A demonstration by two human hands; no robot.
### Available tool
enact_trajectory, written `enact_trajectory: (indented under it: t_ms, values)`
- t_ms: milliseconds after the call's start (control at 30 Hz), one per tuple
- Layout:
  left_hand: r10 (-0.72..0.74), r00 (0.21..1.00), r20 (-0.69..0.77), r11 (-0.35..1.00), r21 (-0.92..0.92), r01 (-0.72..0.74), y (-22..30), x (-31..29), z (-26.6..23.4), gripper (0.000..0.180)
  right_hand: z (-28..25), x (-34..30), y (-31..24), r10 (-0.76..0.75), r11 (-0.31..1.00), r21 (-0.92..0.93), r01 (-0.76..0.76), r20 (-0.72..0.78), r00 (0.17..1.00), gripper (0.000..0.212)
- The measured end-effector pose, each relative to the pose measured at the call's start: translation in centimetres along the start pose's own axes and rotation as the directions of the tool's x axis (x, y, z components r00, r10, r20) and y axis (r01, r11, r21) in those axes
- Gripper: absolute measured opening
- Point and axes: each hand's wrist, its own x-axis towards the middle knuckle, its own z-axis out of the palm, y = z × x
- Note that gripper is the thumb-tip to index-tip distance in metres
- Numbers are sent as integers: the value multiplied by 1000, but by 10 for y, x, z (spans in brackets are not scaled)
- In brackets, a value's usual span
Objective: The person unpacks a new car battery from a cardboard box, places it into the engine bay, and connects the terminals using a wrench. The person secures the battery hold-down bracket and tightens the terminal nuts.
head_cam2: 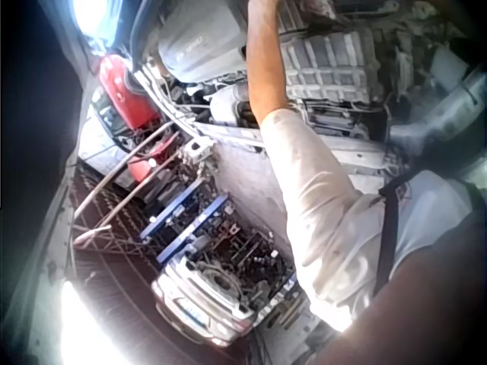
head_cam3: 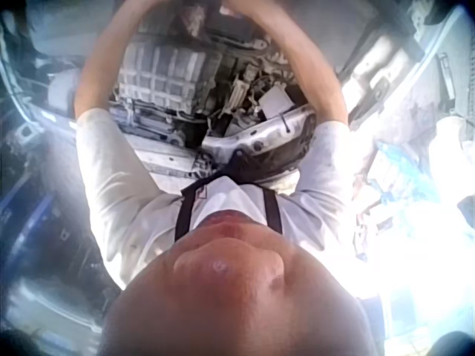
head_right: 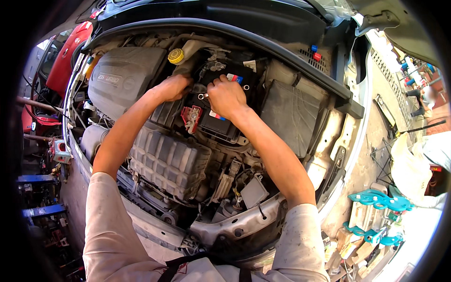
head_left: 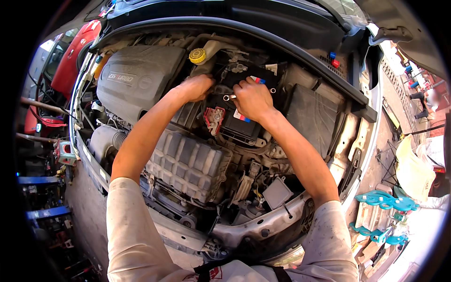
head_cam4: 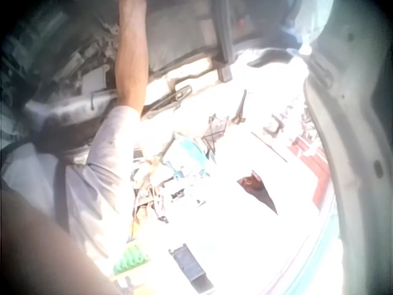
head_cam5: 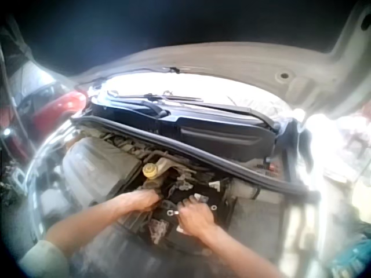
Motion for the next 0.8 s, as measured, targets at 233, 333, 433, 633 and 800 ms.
enact_trajectory:
  t_ms: [233,333,433,633,800]
  values:
    - [-217,961,-173,969,-161,190,7,-14,12,24,-3,1,1,-25,1000,-4,26,45,999,19]
    - [-428,794,-431,872,-429,237,33,-32,28,29,-7,0,4,-38,999,-18,39,53,998,19]
    - [-667,685,-293,644,-689,332,46,-54,44,43,-4,1,4,-51,998,-27,53,45,998,19]
    - [-613,703,361,-294,-930,221,62,-49,52,43,-8,1,3,-22,1000,-7,23,57,998,18]
    - [-492,765,416,-655,-756,-9,35,-24,89,38,-9,4,-5,43,999,5,-44,118,992,23]
